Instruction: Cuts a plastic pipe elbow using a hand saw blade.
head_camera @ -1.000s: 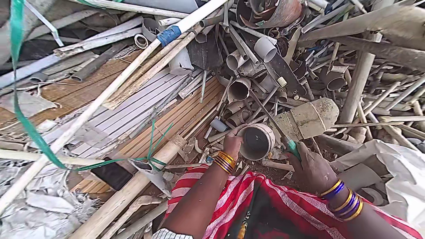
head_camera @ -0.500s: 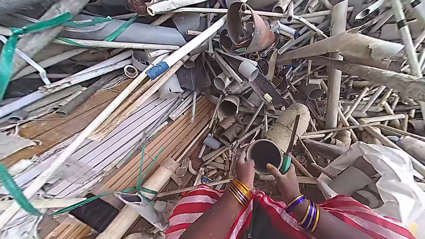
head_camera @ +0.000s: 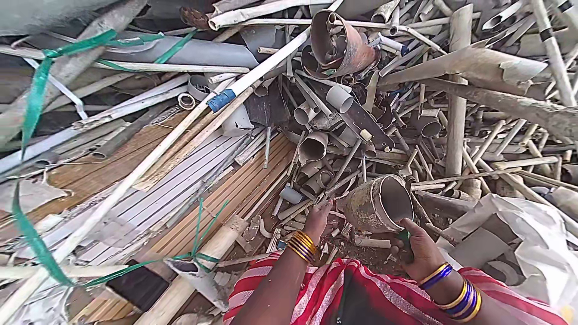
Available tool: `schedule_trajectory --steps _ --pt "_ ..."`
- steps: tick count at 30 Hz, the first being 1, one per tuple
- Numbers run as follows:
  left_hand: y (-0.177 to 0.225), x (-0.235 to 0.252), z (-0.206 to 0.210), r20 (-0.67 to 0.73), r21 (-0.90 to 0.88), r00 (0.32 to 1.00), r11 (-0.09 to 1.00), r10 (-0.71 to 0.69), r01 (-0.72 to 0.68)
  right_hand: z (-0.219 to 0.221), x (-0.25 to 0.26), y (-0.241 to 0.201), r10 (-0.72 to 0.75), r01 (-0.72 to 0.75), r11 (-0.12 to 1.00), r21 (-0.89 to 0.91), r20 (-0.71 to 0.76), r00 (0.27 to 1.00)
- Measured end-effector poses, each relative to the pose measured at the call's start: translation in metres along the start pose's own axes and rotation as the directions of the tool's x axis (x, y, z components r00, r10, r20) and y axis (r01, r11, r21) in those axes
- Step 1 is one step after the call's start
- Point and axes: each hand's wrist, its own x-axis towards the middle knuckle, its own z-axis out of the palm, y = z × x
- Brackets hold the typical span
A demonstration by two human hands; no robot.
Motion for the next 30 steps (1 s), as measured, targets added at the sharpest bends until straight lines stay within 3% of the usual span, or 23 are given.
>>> schedule_trajectory --steps 3,6,9,11,15,18,21,24,27,30 --pt "-0.011 -0.004 0.012 0.161 -0.096 0.980 0.986 -0.117 0.133 -0.002 -0.005 0.002 -0.040 0.042 0.999 -0.021 0.073 0.997" --pt "-0.020 -0.006 0.018 0.290 -0.302 0.952 0.935 -0.095 0.185 -0.005 -0.009 0.003 -0.092 0.099 0.995 -0.031 0.181 0.979" --pt "-0.023 -0.008 0.018 0.194 -0.508 0.980 0.860 0.052 0.055 -0.013 -0.010 0.005 -0.145 0.166 0.986 -0.028 0.353 0.924" --pt "-0.026 -0.009 0.016 0.132 -0.678 0.971 0.733 0.200 -0.059 -0.021 -0.005 0.006 -0.154 0.173 0.985 0.006 0.495 0.855" --pt "-0.030 -0.014 0.013 0.169 -0.887 0.908 0.462 0.383 -0.030 -0.030 0.008 0.001 -0.089 0.110 0.994 0.007 0.647 0.757" --pt "-0.025 -0.024 0.016 0.153 -0.939 0.902 0.345 0.403 0.005 -0.026 0.008 -0.006 -0.105 0.221 0.969 -0.114 0.619 0.779" --pt "-0.012 -0.028 0.014 0.037 -0.954 0.927 0.289 0.374 -0.079 -0.016 0.006 -0.005 -0.396 0.511 0.812 -0.283 0.377 0.837" --pt "-0.004 -0.020 0.003 -0.111 -0.936 0.922 0.273 0.370 -0.223 -0.012 0.012 0.000 -0.611 0.624 0.738 -0.259 0.138 0.780" --pt "0.006 -0.021 -0.007 -0.211 -0.893 0.899 0.298 0.383 -0.337 -0.009 0.003 -0.001 -0.645 0.684 0.724 -0.089 0.265 0.717" --pt "0.016 -0.039 -0.010 -0.233 -0.861 0.866 0.319 0.442 -0.395 -0.006 -0.012 -0.003 -0.558 0.620 0.784 -0.002 0.434 0.707"
